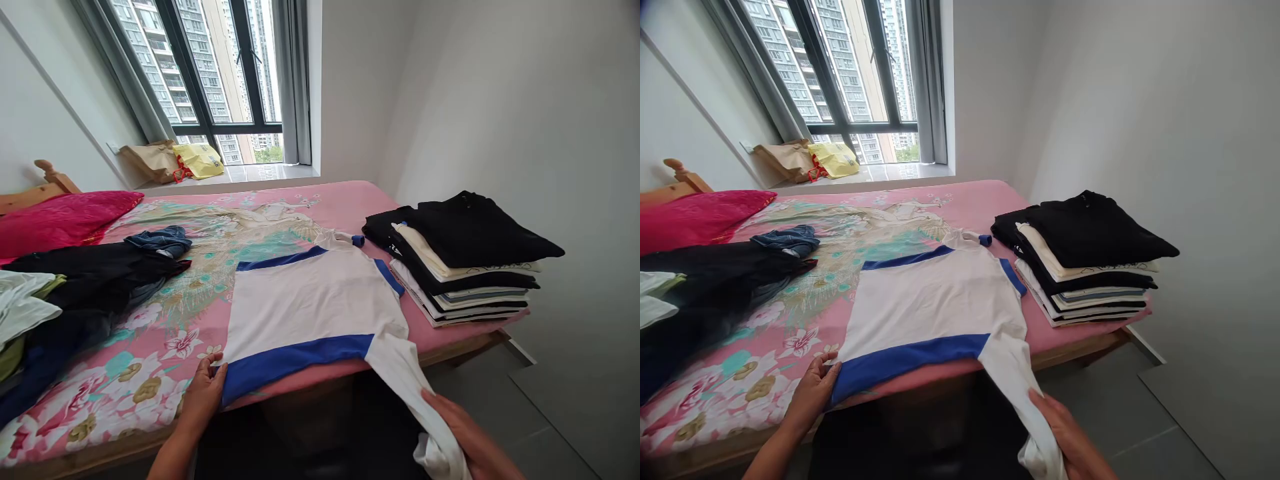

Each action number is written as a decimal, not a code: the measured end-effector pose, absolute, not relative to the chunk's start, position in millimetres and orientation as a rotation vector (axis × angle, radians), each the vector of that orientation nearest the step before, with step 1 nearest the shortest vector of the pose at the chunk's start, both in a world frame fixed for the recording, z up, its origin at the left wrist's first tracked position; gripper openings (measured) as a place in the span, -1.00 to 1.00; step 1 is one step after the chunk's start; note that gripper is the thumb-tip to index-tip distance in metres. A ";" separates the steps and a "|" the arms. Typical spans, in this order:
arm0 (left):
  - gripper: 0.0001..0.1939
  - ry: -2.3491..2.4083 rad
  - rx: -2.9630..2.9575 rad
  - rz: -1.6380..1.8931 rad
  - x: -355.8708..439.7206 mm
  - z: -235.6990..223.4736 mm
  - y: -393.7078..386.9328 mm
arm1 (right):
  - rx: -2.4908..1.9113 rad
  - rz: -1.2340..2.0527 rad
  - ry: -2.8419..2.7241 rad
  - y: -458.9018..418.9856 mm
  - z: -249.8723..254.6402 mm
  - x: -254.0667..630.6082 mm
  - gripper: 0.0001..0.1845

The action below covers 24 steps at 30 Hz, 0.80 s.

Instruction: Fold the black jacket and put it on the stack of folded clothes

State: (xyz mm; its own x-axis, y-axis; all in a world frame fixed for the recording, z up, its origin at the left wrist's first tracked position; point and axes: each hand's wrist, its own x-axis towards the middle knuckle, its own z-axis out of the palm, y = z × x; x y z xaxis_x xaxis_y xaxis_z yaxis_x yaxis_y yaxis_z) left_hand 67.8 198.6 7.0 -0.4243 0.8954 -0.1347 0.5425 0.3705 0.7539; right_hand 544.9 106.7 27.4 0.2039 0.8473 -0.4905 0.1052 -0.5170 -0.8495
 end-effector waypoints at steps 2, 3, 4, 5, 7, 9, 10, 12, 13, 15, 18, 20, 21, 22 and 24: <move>-0.46 2.120 1.301 0.788 63.3 10.1 197.8 | -1.829 1.425 -0.830 95.0 -1.9 549.5 -0.53; -0.46 2.124 1.326 0.756 62.1 10.5 197.1 | -1.864 1.381 -0.880 90.7 -17.8 554.7 -0.57; -0.45 2.126 1.346 0.728 61.5 10.1 196.3 | -1.899 1.308 -0.962 88.0 -32.2 561.3 -0.61; -0.44 2.129 1.354 0.702 61.7 9.1 195.6 | -1.916 1.222 -1.042 87.5 -43.2 568.8 -0.64; -0.41 2.137 1.356 0.650 63.1 5.9 194.5 | -1.905 1.068 -1.138 94.6 -51.5 583.7 -0.65; -0.38 2.161 1.338 0.597 64.3 1.4 193.7 | -1.889 0.932 -1.159 113.9 -40.8 595.8 -0.61; -0.37 2.183 1.319 0.581 64.4 -1.3 193.4 | -1.905 0.868 -1.177 127.8 -30.5 600.2 -0.59; -0.38 2.215 1.268 0.597 63.3 -7.5 192.6 | -1.999 0.756 -1.278 161.9 -7.2 605.9 -0.55; -0.40 2.217 1.233 0.632 62.5 -10.8 192.2 | -2.077 0.704 -1.349 180.9 3.1 607.5 -0.55; -0.44 2.186 1.148 0.736 61.1 -17.0 191.4 | -2.192 0.626 -1.425 218.9 16.4 609.1 -0.58; -0.51 2.050 1.004 0.907 61.6 -23.1 190.7 | -2.255 0.617 -1.421 267.2 18.0 609.6 -0.61; -0.53 1.992 0.947 0.976 63.2 -24.7 190.9 | -2.284 0.633 -1.421 290.2 12.6 609.1 -0.61; -0.54 1.995 0.939 0.988 64.1 -25.0 191.1 | -2.293 0.635 -1.424 299.0 9.7 608.6 -0.61; -0.54 2.017 0.940 0.986 64.9 -25.0 191.4 | -2.299 0.633 -1.429 306.4 7.3 607.9 -0.62; -0.51 2.063 0.956 0.966 66.2 -25.1 192.0 | -2.306 0.623 -1.443 317.8 4.4 606.2 -0.67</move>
State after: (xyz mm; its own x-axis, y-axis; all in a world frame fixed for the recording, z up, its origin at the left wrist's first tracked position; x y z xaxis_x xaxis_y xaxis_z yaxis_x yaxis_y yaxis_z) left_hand 66.2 192.0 -25.1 -0.5164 0.8192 -0.2493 0.3329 0.4603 0.8230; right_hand 606.2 317.8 4.4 0.3850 0.9052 -0.1801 0.7518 -0.4208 -0.5077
